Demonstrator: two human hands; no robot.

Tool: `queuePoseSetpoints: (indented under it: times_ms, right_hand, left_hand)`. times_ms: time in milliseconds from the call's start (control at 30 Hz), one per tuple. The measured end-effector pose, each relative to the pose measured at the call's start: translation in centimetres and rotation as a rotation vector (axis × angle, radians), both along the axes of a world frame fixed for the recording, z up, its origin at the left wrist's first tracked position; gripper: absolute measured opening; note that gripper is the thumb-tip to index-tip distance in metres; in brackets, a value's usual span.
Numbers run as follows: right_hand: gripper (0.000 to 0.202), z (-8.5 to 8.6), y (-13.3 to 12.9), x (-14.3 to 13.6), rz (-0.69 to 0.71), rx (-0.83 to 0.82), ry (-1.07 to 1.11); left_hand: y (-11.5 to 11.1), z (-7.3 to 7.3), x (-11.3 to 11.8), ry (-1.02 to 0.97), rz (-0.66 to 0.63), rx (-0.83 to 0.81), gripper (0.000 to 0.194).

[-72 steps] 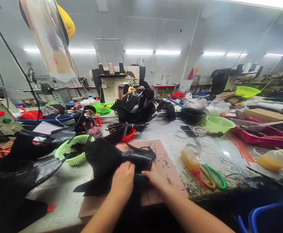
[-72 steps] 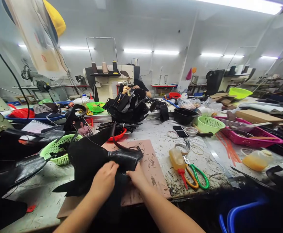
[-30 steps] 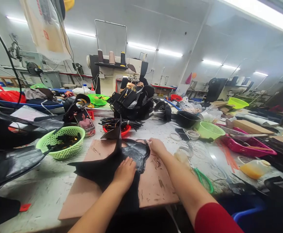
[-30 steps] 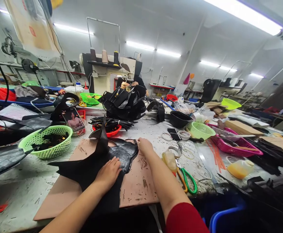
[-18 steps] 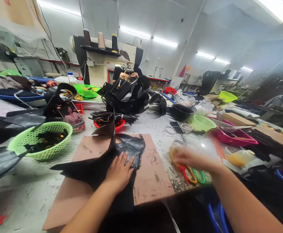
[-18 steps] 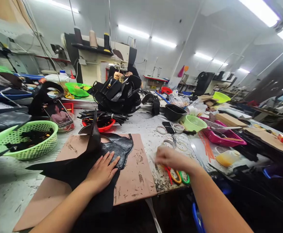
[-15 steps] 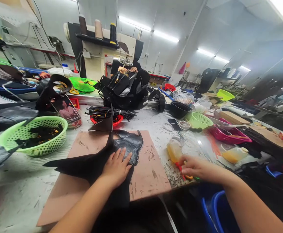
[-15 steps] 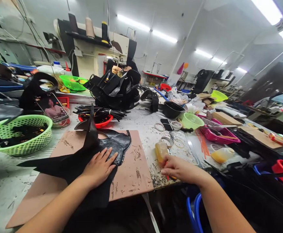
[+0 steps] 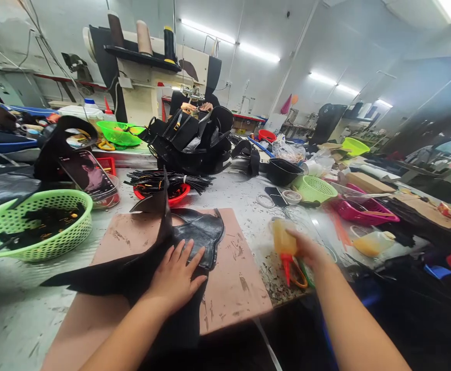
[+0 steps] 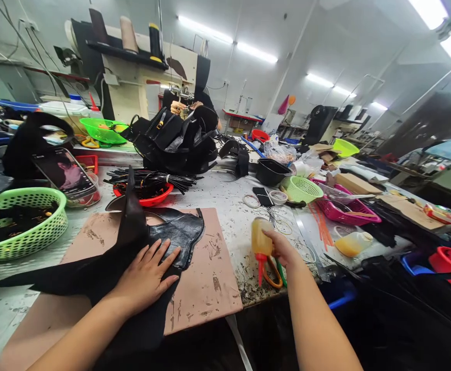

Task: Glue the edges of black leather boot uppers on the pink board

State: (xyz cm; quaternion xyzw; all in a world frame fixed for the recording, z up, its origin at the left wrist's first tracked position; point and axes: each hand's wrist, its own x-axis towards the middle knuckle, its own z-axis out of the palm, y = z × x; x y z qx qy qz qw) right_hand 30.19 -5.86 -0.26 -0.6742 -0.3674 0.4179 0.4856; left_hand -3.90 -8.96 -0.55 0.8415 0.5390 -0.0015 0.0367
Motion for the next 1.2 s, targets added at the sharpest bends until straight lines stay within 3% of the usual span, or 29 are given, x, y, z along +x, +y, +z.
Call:
queuePoseSetpoints:
  times_ms: [200,333,467,733,1033,1200]
  right_hand:
    - [0.051,-0.8,-2.1,-5.4,-0.123,0.271,0.747]
    - [0.044,-1.4,-1.7,-9.3,-0.119,0.276,0.924]
    - [0.047,-1.5,-0.9,-11.1,-0.217,0.252,0.872]
    - [0.047,-1.9,-0.4,-12.2,-0.383,0.337,0.545]
    - [0.040,-2.4,-0.5,-12.2,-0.397,0.362,0.400]
    - [0.046,-2.3,-0.5,-12.4,-0.381,0.366,0.378]
  left_hand:
    - [0.6,-1.0,-0.5,-0.043,-0.025,0.016,0.049]
    - [0.7,-1.9,-0.7,-0.070,-0.057,0.106,0.049]
    - [0.7,-2.3,-0.8,-0.063,-0.067,0.156,0.049]
    - [0.7,-1.9,-0.7,-0.054,-0.073,0.109,0.049]
    - [0.7,-2.2,-0.6,-0.070,-0.071,0.107,0.050]
    - [0.8,-2.1,-0.5,-0.070,-0.062,0.088,0.050]
